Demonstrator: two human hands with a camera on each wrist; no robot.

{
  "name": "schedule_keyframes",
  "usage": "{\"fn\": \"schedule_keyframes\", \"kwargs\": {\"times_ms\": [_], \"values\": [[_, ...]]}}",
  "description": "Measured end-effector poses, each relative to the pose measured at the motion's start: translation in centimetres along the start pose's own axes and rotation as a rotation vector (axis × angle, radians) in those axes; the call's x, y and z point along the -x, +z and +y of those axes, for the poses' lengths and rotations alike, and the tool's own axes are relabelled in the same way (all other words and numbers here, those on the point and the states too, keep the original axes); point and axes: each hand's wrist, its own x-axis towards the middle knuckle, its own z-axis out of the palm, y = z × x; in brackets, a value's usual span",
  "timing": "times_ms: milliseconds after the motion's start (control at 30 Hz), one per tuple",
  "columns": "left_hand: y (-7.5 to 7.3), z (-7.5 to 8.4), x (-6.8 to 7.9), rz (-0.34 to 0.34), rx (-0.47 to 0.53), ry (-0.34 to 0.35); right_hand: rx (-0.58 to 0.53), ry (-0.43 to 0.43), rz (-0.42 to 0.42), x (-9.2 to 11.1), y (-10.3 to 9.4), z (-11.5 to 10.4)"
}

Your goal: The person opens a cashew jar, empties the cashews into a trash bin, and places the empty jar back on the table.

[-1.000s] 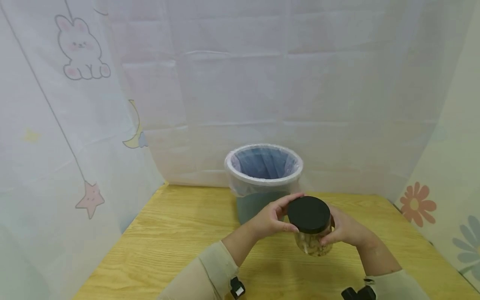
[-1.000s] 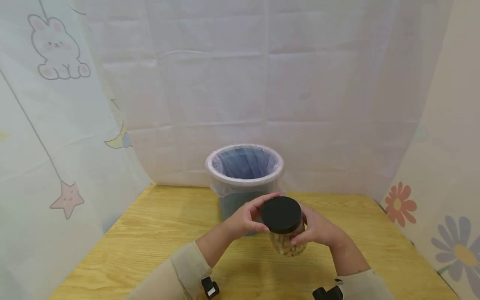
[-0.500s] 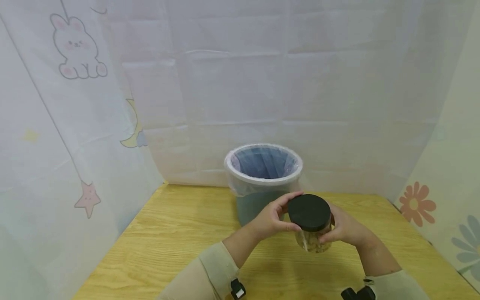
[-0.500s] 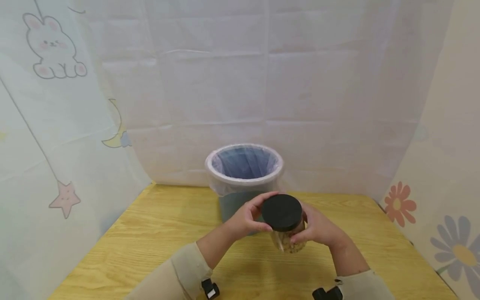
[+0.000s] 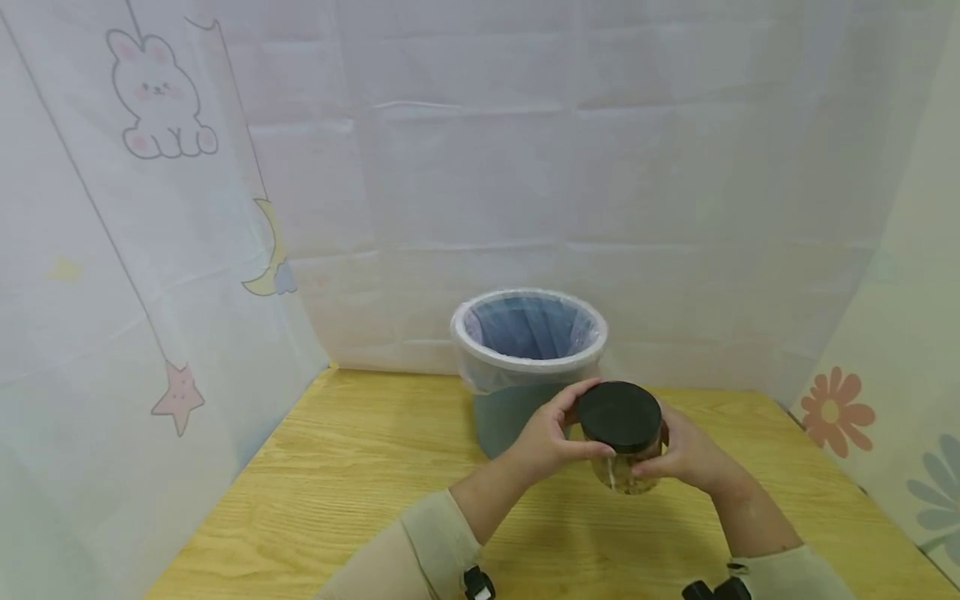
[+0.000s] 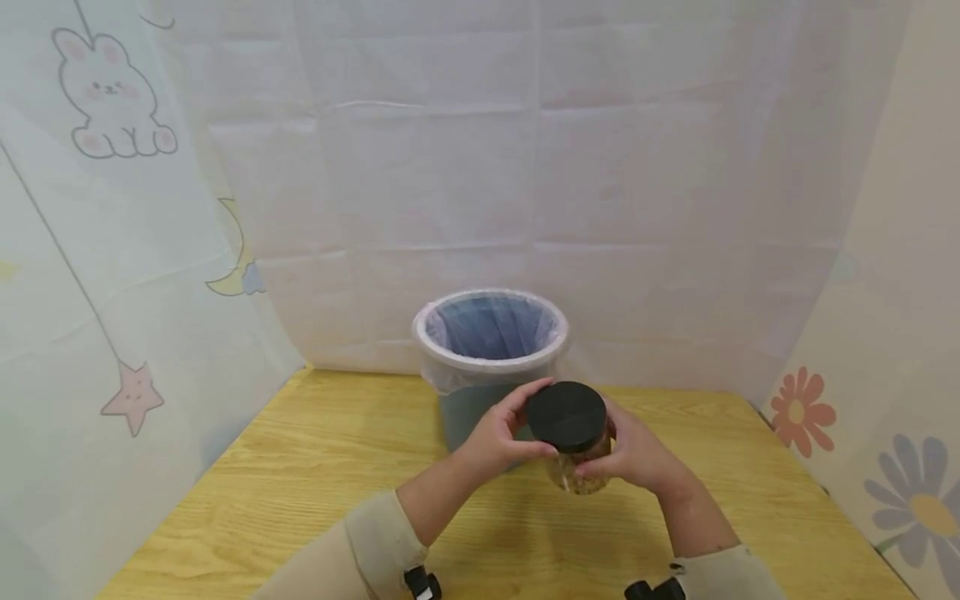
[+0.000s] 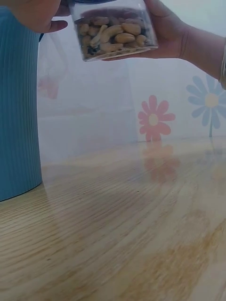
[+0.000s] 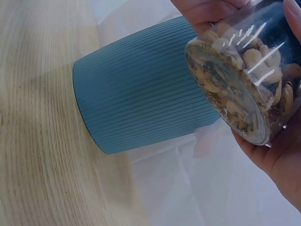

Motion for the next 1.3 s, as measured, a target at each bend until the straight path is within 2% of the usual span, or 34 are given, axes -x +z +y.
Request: {"fn": "schedule_keyframes", "kwargs": {"times_ms": [333,433,633,733,867,1000,1133,1300], "values": [[0.7,0.2,0.1,0.068,0.019,0.025,0.097,-0.016,0.081,0.1,0.2,0.3],[1.0,0.5,0.3,0.094,0.025,0.005,0.113,-0.016,0.096,0.1,0.3,0.3],[1.4,2.6,0.8,0.148,-0.007,-0.035,0.149,-0.017,0.117,0.1,0.5,0.4],[1.4,3.7,0.9,0.162,-0.022,-0.030,0.177,-0.013,0.138,0.0,0.4,0.4],[1.5,4.4,0.8,0.174,-0.037,-0.017,0.220,0.001,0.179,-0.1,0.3,0.4],[1.4,4.1,0.5,0.172,-0.035,0.005,0.238,0.021,0.189,-0.2,0.2,0.3],[1.2,2.3,0.2,0.145,-0.030,0.036,0.230,0.032,0.183,-0.2,0.0,0.2],[0.7,0.7,-0.3,0.058,0.006,0.071,0.233,-0.011,0.158,-0.2,-0.3,0.2]]}}
